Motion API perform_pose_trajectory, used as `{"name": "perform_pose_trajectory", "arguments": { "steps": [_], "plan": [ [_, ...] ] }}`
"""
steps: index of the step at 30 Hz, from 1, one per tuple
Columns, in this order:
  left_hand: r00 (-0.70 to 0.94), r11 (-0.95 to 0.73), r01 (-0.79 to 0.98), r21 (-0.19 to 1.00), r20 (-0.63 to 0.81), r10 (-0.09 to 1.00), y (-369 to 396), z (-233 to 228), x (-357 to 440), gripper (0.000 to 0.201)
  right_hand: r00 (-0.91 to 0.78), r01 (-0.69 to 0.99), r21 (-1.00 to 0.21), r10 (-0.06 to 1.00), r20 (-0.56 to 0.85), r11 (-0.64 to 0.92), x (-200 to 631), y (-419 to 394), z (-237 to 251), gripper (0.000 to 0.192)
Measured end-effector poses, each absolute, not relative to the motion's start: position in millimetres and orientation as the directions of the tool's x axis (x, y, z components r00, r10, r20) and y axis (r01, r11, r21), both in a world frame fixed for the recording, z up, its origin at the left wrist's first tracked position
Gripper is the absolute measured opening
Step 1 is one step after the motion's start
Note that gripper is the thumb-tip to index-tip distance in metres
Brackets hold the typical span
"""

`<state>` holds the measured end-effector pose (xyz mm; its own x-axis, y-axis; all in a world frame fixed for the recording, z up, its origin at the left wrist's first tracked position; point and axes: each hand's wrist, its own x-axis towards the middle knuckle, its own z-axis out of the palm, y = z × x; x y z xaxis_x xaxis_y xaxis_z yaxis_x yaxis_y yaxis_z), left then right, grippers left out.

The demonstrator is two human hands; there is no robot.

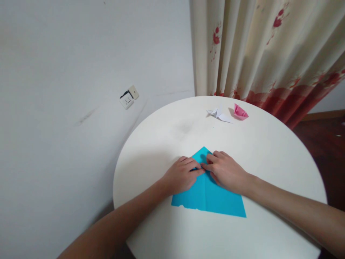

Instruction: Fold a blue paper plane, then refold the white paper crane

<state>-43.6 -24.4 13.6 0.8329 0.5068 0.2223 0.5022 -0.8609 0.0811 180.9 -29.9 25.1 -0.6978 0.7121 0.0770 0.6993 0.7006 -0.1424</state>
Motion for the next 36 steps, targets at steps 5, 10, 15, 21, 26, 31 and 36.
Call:
{"name": "perform_pose_trajectory", "arguments": {
  "steps": [5, 10, 15, 21, 26, 31, 36],
  "plan": [
    [0.716, -0.765, 0.588, 0.261, 0.273, 0.643, 14.9, 26.3, -48.3, 0.041, -0.709, 0.693, -0.12, 0.702, 0.066, 0.711, 181.8, -29.8, 26.3, 0.029],
    [0.801, -0.796, 0.578, 0.177, 0.064, 0.596, 43.5, 25.7, -46.4, 0.044, -0.709, 0.695, -0.113, 0.703, 0.056, 0.71, 181.9, -29.5, 26.5, 0.029],
    [0.821, -0.817, 0.563, 0.125, 0.028, 0.57, 44.7, 24.1, -47.4, 0.047, -0.709, 0.696, -0.118, 0.704, 0.045, 0.708, 181.6, -29.9, 27.3, 0.029],
    [0.818, -0.817, 0.572, 0.077, 0.02, 0.575, 43.4, 22.9, -47.2, 0.048, -0.712, 0.693, -0.117, 0.7, 0.045, 0.712, 181.9, -29.1, 26.8, 0.029],
    [0.827, -0.827, 0.561, 0.037, 0.012, 0.562, 42.1, 23.7, -46.6, 0.052, -0.71, 0.694, -0.115, 0.702, 0.052, 0.711, 181.0, -29.5, 25.8, 0.029],
    [0.836, -0.836, 0.548, 0.029, 0.009, 0.548, 35.8, 23.8, -53.4, 0.053, -0.71, 0.692, -0.127, 0.702, 0.052, 0.71, 180.6, -29.6, 26.6, 0.03],
    [0.828, -0.827, 0.56, 0.049, 0.018, 0.561, 23.6, 22.3, -63.4, 0.053, -0.712, 0.69, -0.143, 0.701, 0.048, 0.71, 181.0, -29.0, 27.7, 0.03]
  ]
}}
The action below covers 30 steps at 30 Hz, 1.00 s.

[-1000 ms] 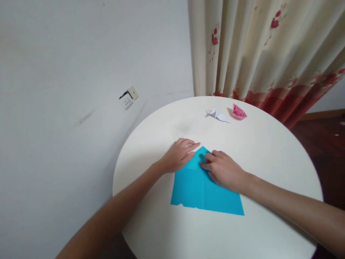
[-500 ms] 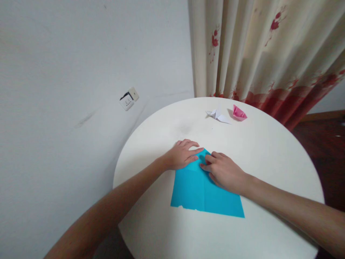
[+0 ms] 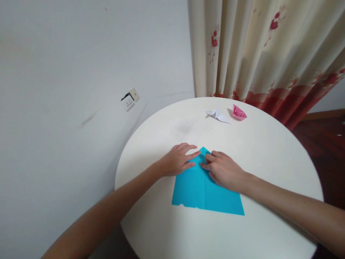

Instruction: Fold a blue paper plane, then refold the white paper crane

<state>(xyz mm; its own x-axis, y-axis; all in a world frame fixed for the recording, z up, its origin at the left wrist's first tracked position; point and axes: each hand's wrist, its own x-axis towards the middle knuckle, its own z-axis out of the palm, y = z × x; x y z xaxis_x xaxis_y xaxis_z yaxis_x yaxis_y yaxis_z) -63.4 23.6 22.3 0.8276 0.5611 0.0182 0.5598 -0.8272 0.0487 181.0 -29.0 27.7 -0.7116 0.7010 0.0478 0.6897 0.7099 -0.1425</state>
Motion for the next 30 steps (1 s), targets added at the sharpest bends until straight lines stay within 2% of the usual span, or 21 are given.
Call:
{"name": "perform_pose_trajectory", "arguments": {
  "steps": [19, 22, 26, 30],
  "plan": [
    [0.711, -0.706, 0.699, 0.115, -0.009, 0.703, -53.2, 15.7, -137.8, 0.053, -0.724, 0.674, -0.137, 0.686, 0.072, 0.726, 183.3, -26.2, 24.4, 0.032],
    [0.675, -0.674, 0.711, 0.203, 0.073, 0.734, -51.1, 21.1, -138.8, 0.052, -0.728, 0.669, -0.128, 0.68, 0.086, 0.732, 183.3, -26.9, 23.9, 0.03],
    [0.494, -0.549, 0.765, 0.338, 0.24, 0.836, -15.5, 26.7, -108.6, 0.039, -0.726, 0.674, -0.063, 0.675, 0.13, 0.736, 184.2, -24.0, 20.4, 0.029],
    [0.542, -0.602, 0.715, 0.356, 0.261, 0.799, 35.1, 25.7, -55.8, 0.027, -0.694, 0.709, -0.008, 0.7, 0.165, 0.705, 190.1, -8.0, 16.9, 0.031]
  ]
}}
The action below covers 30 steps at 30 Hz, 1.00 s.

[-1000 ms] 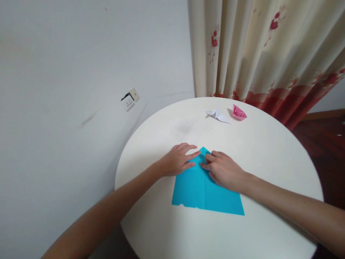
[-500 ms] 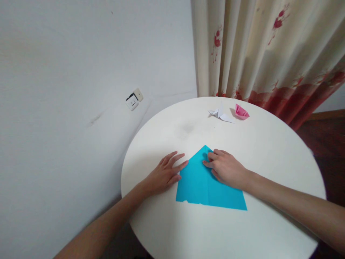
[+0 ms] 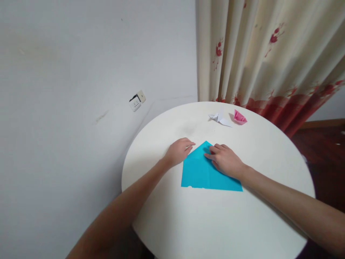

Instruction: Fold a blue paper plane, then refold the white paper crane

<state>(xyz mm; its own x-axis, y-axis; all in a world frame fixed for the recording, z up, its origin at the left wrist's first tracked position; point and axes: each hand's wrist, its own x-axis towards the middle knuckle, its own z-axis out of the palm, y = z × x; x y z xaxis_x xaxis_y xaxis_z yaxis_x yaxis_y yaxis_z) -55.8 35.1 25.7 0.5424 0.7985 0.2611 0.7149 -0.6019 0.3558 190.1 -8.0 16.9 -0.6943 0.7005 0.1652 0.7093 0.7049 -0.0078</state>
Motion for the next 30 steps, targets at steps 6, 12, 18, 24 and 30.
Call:
{"name": "perform_pose_trajectory", "arguments": {
  "steps": [6, 12, 18, 24, 30],
  "plan": [
    [0.593, -0.646, 0.72, 0.252, 0.26, 0.762, 55.1, 10.3, -13.4, 0.025, -0.679, 0.712, -0.08, 0.713, 0.175, 0.698, 199.9, 8.6, 18.4, 0.04],
    [0.598, -0.651, 0.73, 0.207, 0.267, 0.756, 44.8, 2.9, -14.5, 0.026, -0.518, 0.779, -0.263, 0.821, 0.241, 0.569, 200.8, 10.9, 18.4, 0.044],
    [0.616, -0.668, 0.702, 0.245, 0.262, 0.743, 45.5, 1.8, -17.9, 0.036, -0.35, 0.863, -0.305, 0.913, 0.211, 0.402, 202.5, 20.5, 10.7, 0.024],
    [0.696, -0.724, 0.659, 0.205, 0.199, 0.69, 42.7, 2.3, -29.3, 0.042, -0.295, 0.899, -0.31, 0.951, 0.089, 0.308, 199.6, 20.5, 18.5, 0.022],
    [0.736, -0.759, 0.642, 0.104, 0.192, 0.649, 34.3, 10.0, -27.4, 0.036, -0.386, 0.891, -0.221, 0.918, 0.091, 0.397, 194.1, 32.0, 27.2, 0.022]
  ]
}}
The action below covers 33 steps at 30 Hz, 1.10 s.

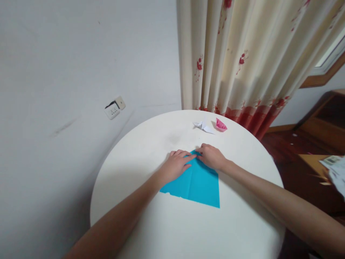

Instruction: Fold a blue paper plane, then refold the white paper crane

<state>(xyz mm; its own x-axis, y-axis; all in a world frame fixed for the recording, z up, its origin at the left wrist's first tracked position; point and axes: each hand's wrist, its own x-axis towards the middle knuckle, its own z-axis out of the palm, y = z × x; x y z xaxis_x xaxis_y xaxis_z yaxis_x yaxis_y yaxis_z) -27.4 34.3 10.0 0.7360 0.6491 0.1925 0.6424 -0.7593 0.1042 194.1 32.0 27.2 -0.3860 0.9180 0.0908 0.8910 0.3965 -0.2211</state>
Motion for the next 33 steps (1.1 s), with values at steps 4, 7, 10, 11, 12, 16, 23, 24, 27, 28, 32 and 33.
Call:
{"name": "perform_pose_trajectory", "arguments": {
  "steps": [4, 7, 10, 11, 12, 16, 23, 24, 27, 28, 32, 33],
  "plan": [
    [0.769, -0.787, 0.615, 0.055, 0.178, 0.614, 27.6, 12.9, -20.5, 0.03, -0.396, 0.888, -0.223, 0.915, 0.077, 0.402, 192.3, 35.7, 20.9, 0.021],
    [0.796, -0.807, 0.588, 0.047, 0.145, 0.588, 26.6, 9.6, -16.9, 0.031, -0.412, 0.872, -0.246, 0.905, 0.1, 0.424, 195.3, 35.9, 15.5, 0.021],
    [0.796, -0.806, 0.592, 0.017, 0.145, 0.587, 24.8, 7.0, -14.4, 0.032, -0.345, 0.885, -0.28, 0.928, 0.143, 0.372, 201.1, 38.6, 12.0, 0.029],
    [0.796, -0.805, 0.594, 0.006, 0.146, 0.588, 23.5, 7.2, -13.6, 0.032, -0.317, 0.89, -0.288, 0.934, 0.162, 0.352, 203.0, 40.2, 11.1, 0.032],
    [0.795, -0.804, 0.595, 0.0, 0.144, 0.589, 21.8, 8.2, -12.6, 0.032, -0.301, 0.892, -0.295, 0.937, 0.177, 0.342, 204.6, 42.0, 10.3, 0.034],
    [0.785, -0.793, 0.61, 0.015, 0.128, 0.606, 13.9, 14.4, -8.7, 0.035, -0.339, 0.865, -0.316, 0.918, 0.207, 0.391, 206.0, 45.7, 7.7, 0.035],
    [0.801, -0.797, 0.598, -0.083, 0.114, 0.588, 8.9, 10.0, -3.2, 0.033, -0.548, 0.801, -0.219, 0.829, 0.109, 0.558, 201.2, 35.2, 6.7, 0.045],
    [0.806, -0.802, 0.591, -0.089, 0.108, 0.582, 8.8, 9.4, -2.9, 0.032, -0.552, 0.803, -0.221, 0.83, 0.078, 0.554, 200.9, 33.8, 6.2, 0.046],
    [0.811, -0.806, 0.585, -0.09, 0.086, 0.579, 8.3, 10.1, -3.0, 0.033, -0.52, 0.827, -0.238, 0.854, 0.023, 0.51, 200.7, 31.0, 4.2, 0.055],
    [0.809, -0.805, 0.588, -0.084, 0.08, 0.582, 8.1, 11.0, -3.3, 0.033, -0.505, 0.837, -0.238, 0.863, 0.013, 0.493, 201.0, 30.7, 3.5, 0.057],
    [0.805, -0.803, 0.592, -0.07, 0.094, 0.585, 6.7, 13.8, -4.2, 0.037, -0.379, 0.906, -0.196, 0.925, 0.019, 0.375, 207.2, 34.6, 0.2, 0.064],
    [0.807, -0.805, 0.589, -0.071, 0.104, 0.581, 6.4, 13.9, -4.4, 0.037, -0.33, 0.926, -0.184, 0.944, 0.027, 0.329, 210.3, 37.2, -0.8, 0.064]
  ]
}}
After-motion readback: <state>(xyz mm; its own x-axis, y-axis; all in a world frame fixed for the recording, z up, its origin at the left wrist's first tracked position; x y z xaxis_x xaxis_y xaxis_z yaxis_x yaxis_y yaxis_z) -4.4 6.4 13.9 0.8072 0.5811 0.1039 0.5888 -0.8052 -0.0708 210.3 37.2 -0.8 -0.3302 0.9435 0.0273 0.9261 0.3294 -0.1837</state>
